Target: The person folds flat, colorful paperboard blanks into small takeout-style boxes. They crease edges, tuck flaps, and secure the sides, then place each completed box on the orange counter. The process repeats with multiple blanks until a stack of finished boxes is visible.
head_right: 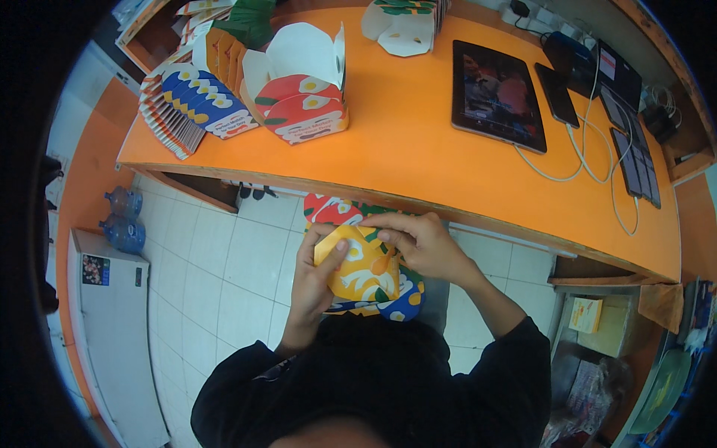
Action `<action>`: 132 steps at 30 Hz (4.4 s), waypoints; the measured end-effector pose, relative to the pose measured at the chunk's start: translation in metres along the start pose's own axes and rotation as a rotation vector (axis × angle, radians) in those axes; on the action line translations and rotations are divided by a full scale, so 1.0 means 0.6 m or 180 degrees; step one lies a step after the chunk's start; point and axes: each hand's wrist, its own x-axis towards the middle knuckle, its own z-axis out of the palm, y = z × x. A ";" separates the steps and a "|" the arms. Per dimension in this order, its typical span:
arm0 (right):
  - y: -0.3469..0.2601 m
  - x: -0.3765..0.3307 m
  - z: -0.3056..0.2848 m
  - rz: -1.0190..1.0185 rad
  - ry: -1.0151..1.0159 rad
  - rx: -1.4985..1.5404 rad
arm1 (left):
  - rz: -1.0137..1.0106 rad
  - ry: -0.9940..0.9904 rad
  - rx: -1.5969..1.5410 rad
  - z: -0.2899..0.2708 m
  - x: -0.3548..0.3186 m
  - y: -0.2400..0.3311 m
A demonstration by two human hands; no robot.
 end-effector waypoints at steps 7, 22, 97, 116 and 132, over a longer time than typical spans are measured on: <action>-0.009 0.004 -0.006 -0.0228 -0.0041 -0.0265 | -0.0061 -0.0034 -0.0091 0.000 0.004 0.004; -0.004 -0.001 -0.012 0.0538 -0.0604 0.2205 | 0.0663 -0.0566 0.0626 -0.022 -0.010 0.015; -0.036 0.000 0.043 -0.0782 0.1079 0.2277 | 0.1690 -0.1654 0.1207 -0.064 -0.004 -0.012; -0.017 0.018 -0.033 -0.0390 0.1472 0.0195 | 0.2206 0.0737 0.2948 -0.065 0.125 0.068; 0.334 -0.005 0.103 0.0848 0.0602 -0.1635 | 0.1659 0.0683 0.4547 -0.148 0.077 -0.124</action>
